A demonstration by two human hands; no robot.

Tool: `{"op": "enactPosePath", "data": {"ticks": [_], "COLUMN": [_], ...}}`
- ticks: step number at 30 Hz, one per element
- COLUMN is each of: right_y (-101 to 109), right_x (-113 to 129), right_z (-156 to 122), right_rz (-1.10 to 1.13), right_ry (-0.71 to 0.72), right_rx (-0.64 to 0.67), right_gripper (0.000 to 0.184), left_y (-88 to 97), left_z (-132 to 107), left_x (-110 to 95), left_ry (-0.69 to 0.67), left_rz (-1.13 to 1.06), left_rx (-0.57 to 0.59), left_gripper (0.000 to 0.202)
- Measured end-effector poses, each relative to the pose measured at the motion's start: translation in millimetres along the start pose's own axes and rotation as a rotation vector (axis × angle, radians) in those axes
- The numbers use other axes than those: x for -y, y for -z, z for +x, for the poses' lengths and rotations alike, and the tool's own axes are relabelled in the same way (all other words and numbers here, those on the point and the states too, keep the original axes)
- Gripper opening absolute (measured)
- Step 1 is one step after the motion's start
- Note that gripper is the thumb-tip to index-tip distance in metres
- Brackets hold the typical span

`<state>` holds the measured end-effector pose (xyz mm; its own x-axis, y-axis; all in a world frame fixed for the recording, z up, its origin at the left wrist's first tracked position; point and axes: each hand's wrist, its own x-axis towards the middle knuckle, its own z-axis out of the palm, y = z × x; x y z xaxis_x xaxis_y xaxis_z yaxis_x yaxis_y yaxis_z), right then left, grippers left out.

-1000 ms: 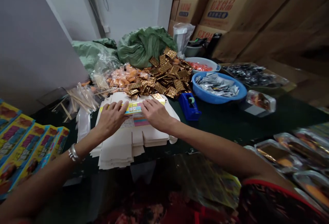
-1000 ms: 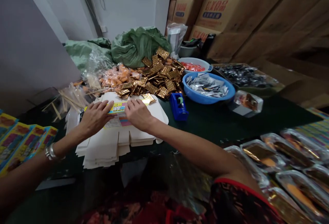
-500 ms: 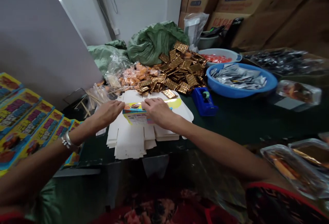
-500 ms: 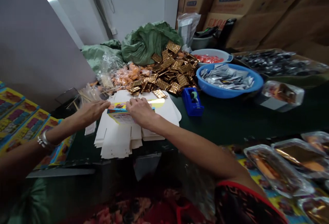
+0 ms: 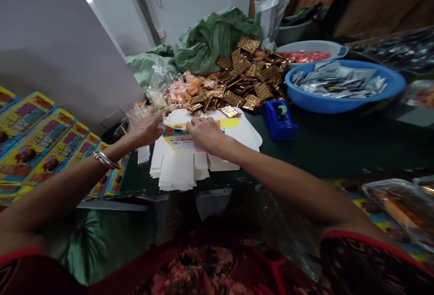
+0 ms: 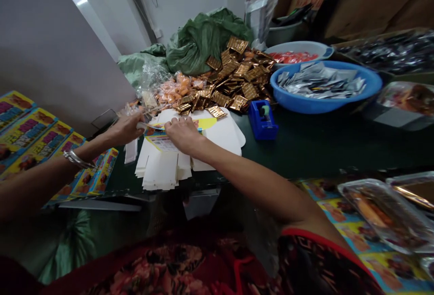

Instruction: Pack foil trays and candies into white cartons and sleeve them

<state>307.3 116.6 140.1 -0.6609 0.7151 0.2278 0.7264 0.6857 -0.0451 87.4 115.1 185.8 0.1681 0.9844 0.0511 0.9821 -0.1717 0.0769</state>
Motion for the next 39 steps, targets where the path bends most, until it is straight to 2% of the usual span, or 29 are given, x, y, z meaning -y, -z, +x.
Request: {"op": "enactPosePath", "data": {"ticks": [3, 5, 8, 10, 12, 15, 16, 19, 21, 23, 28, 32, 35, 39], "right_y": [1.8, 2.7, 0.9, -3.0, -7.1, -7.3, -4.6, 11.5, 25.6, 37.5, 43.9, 37.2, 37.4, 53.4], "right_x": [2.9, 2.3, -0.3, -1.3, -2.2, -11.3, -18.4, -50.4, -72.3, -87.6, -99.3, -103.5, -101.3, -87.0], "right_z": [-1.0, -1.2, -0.3, 1.2, 3.2, 3.5, 1.7, -12.5, -25.8, -35.3, -28.6, -17.1, -9.6, 11.5], "right_rz": [0.005, 0.014, 0.041, 0.055, 0.052, 0.054, 0.07, 0.107, 0.017, -0.145, -0.353, -0.408, -0.402, -0.273], "right_ry": [-0.017, -0.02, -0.005, 0.009, 0.023, 0.059, 0.093, 0.231, 0.238, 0.213, 0.295, 0.347, 0.281, 0.006], "right_rx": [-0.005, -0.007, -0.016, -0.034, -0.054, -0.056, -0.043, 0.011, 0.04, 0.075, 0.222, 0.186, 0.215, 0.373], "right_gripper": [0.031, 0.03, 0.028, 0.027, 0.026, 0.025, 0.025, 0.031, 0.039, 0.039, 0.033, 0.036, 0.03, 0.022], "left_y": [-8.0, -13.0, -11.8, -6.9, -5.5, -19.9, -28.0, -49.1, -54.6, -54.0, -49.6, -55.0, -57.5, -53.9], "left_z": [-5.6, -17.3, -37.8, -42.5, -34.7, -8.3, 0.2, 14.8, 16.9, 17.1, 16.4, 11.2, 9.3, 10.3], "left_x": [-5.4, -5.2, 2.0, 6.7, 6.0, -8.1, -14.8, -31.0, -35.3, -36.2, -39.6, -42.7, -44.1, -47.2], "left_ry": [0.11, 0.096, -0.088, -0.236, -0.355, -0.447, -0.452, -0.431, -0.425, -0.413, -0.351, -0.346, -0.342, -0.307], "left_rz": [-0.065, -0.063, 0.127, 0.239, 0.221, 0.129, 0.128, 0.173, 0.211, 0.243, 0.289, 0.277, 0.266, 0.256], "left_rx": [0.029, 0.063, 0.043, 0.013, -0.028, -0.053, -0.037, 0.015, 0.028, 0.042, 0.073, 0.017, 0.01, 0.051], "left_gripper": [0.016, 0.019, 0.032, 0.039, 0.043, 0.069, 0.072, 0.062, 0.058, 0.057, 0.061, 0.062, 0.061, 0.06]}}
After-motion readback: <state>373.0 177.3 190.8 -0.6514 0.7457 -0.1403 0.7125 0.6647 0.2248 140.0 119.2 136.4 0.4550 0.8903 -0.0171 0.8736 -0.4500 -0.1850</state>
